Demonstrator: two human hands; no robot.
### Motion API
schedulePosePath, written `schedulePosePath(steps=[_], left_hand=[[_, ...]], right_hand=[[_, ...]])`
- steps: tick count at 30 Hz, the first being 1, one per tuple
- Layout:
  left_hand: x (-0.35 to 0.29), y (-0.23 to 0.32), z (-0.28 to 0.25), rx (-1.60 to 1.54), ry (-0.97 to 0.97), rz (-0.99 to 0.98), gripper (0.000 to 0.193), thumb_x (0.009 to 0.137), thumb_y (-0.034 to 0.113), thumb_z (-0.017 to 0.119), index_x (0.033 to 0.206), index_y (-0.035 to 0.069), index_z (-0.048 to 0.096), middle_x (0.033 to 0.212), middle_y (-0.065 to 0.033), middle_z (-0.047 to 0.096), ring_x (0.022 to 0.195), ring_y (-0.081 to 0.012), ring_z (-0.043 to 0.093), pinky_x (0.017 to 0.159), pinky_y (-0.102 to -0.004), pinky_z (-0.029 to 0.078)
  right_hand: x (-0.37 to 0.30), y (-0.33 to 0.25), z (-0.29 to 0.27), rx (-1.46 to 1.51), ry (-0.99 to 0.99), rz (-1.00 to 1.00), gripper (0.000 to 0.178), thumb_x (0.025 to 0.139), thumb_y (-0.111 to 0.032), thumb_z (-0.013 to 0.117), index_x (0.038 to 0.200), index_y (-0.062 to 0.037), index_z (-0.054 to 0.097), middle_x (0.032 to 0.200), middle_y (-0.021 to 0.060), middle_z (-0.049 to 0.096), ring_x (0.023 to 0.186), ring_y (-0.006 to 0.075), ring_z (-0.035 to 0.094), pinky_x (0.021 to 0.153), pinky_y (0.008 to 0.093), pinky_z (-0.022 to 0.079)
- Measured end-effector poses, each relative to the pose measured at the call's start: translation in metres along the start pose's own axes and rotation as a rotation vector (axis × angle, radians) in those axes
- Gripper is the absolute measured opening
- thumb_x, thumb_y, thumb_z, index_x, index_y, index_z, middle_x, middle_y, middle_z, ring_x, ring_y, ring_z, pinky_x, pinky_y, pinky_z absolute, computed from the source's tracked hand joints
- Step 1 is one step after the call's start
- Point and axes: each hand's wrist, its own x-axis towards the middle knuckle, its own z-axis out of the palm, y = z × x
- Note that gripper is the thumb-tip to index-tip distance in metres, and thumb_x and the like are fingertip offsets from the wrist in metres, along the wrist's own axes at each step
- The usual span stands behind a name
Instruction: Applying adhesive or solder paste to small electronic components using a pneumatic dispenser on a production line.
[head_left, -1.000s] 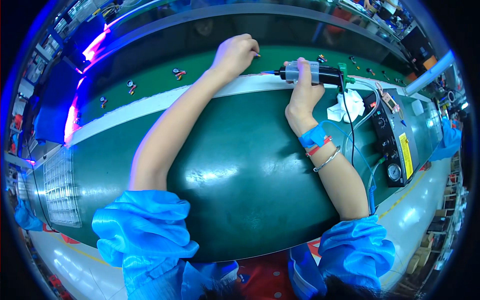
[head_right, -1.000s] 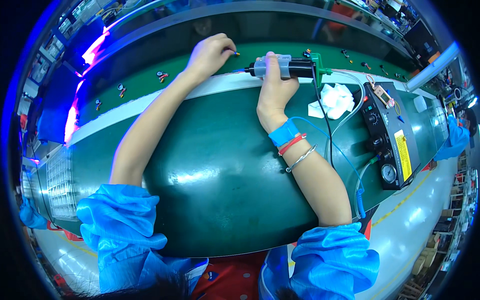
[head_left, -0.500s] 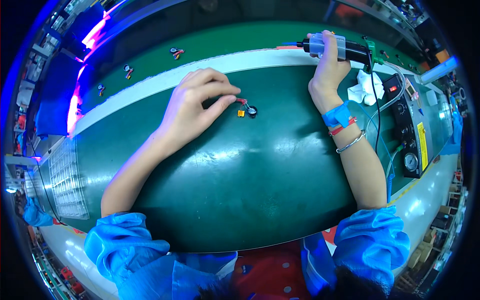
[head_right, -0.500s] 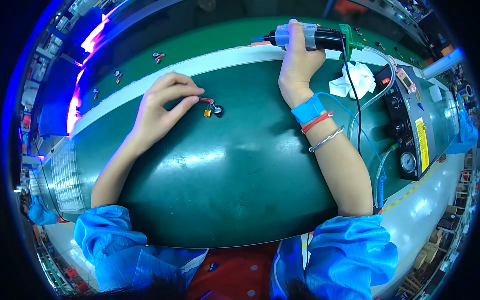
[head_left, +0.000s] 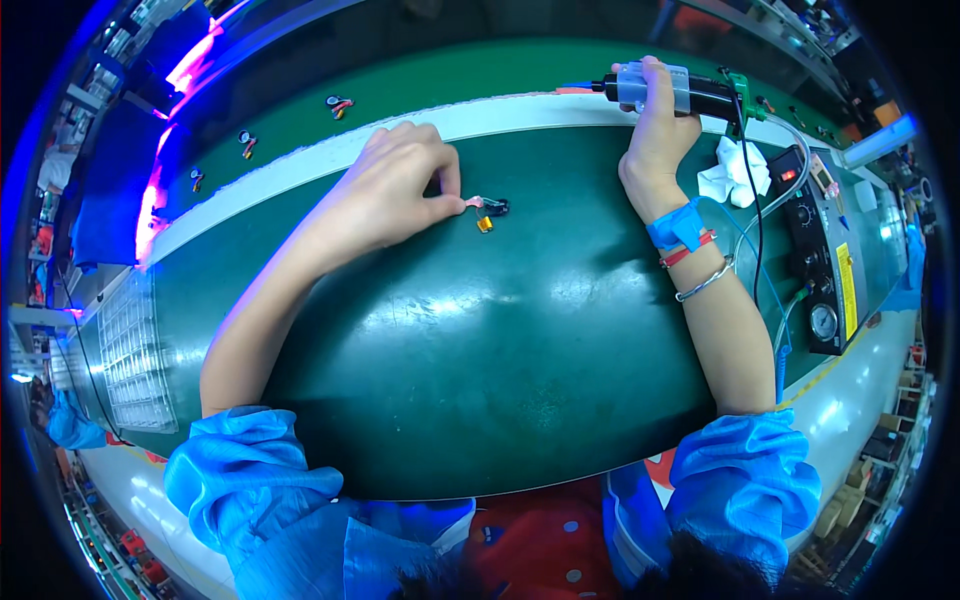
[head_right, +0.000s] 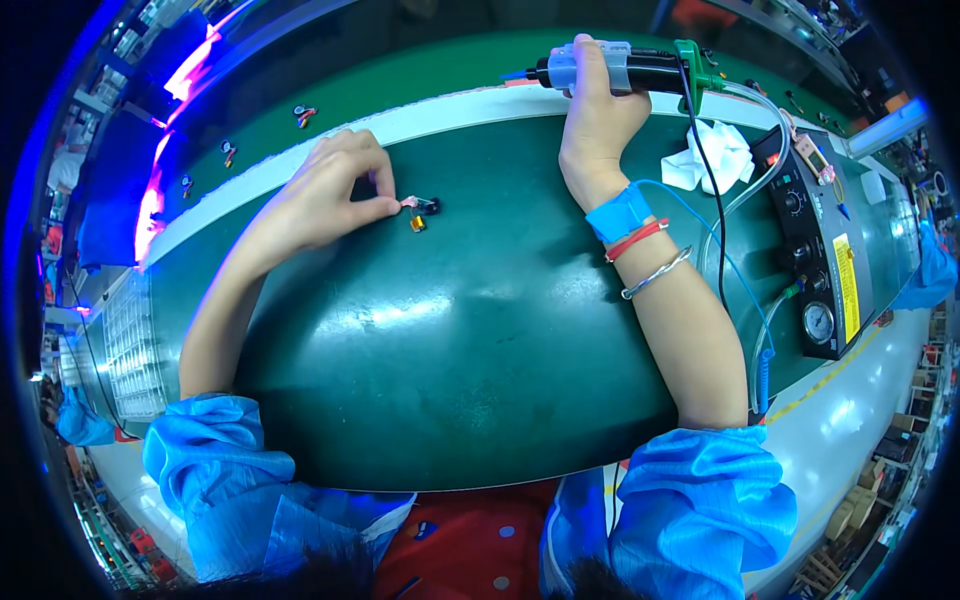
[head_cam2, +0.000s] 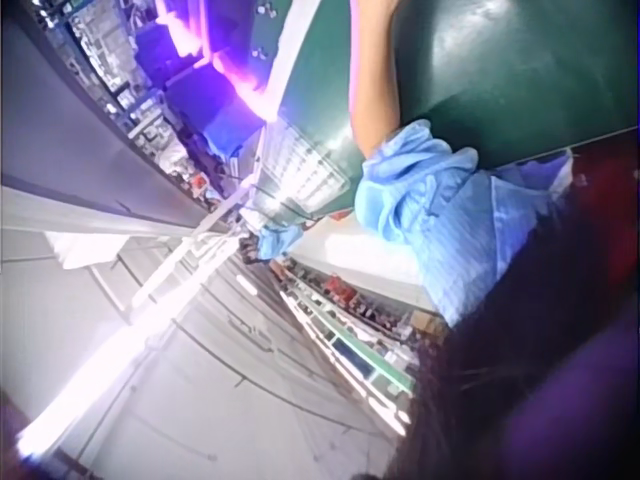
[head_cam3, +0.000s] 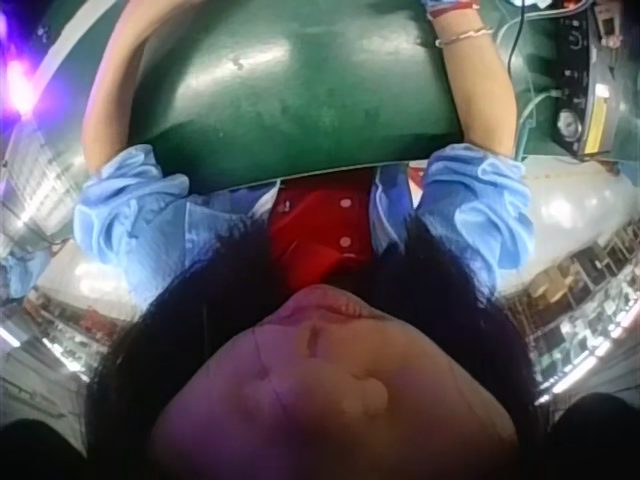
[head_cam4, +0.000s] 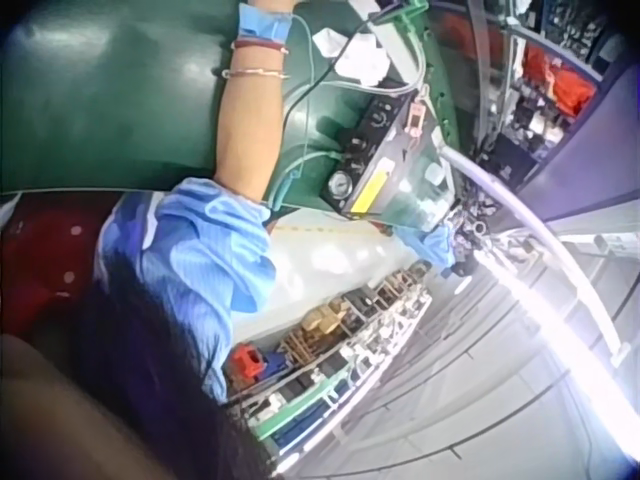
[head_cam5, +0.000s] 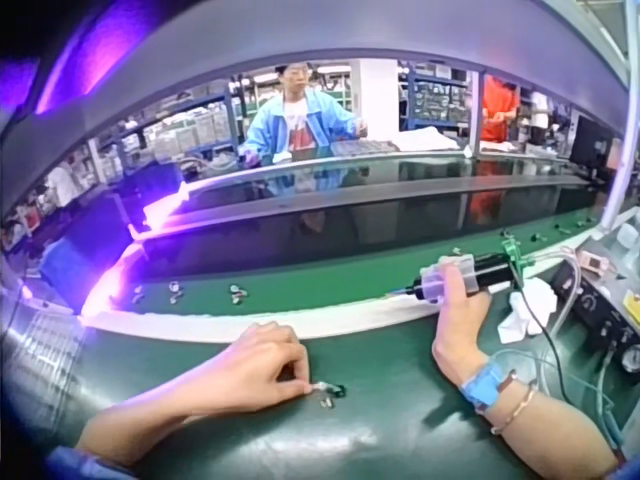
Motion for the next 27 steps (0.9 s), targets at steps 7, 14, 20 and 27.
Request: schedulePosePath(steps=[7,14,20,27], left_hand=[[-0.010,-0.012,0.027,-0.302,0.014,0.033,0.008,0.073,0.005,0.056,0.074,0.012,0.059,0.085,-0.0041,0.045,0.090,-0.0187,0.039,0.084,-0.0285,0.024],[-0.008,-0.006,0.033,-0.218,0.279,-0.005,0.004,0.073,0.008,0.057,0.076,0.008,0.057,0.079,-0.0055,0.046,0.080,-0.0195,0.042,0.076,-0.0306,0.029],[-0.004,-0.002,0.035,-0.129,0.302,-0.008,0.008,0.072,0.009,0.058,0.070,0.005,0.052,0.071,-0.0054,0.046,0.073,-0.0190,0.043,0.071,-0.0305,0.029],[-0.003,-0.001,0.036,-0.099,0.336,0.010,0.010,0.071,0.010,0.059,0.068,0.004,0.051,0.068,-0.0045,0.046,0.069,-0.0175,0.043,0.069,-0.0298,0.029]], right_hand=[[-0.005,-0.002,0.002,0.018,-0.018,0.025,0.021,0.074,-0.019,0.060,0.086,-0.0033,0.053,0.076,0.0095,0.062,0.069,0.0153,0.060,0.053,0.0233,0.041],[-0.013,-0.002,0.005,-0.026,-0.128,0.071,0.018,0.074,-0.018,0.059,0.085,-0.0044,0.054,0.075,0.0091,0.062,0.065,0.0135,0.058,0.052,0.0229,0.039],[-0.026,-0.009,0.005,-0.166,-0.463,0.283,0.021,0.074,-0.023,0.058,0.081,-0.0032,0.056,0.073,0.0087,0.062,0.061,0.0113,0.057,0.049,0.0221,0.038],[-0.032,-0.008,0.007,-0.258,-0.607,0.254,0.026,0.074,-0.026,0.059,0.088,-0.0043,0.056,0.076,0.0090,0.062,0.068,0.0135,0.059,0.054,0.0221,0.041]])
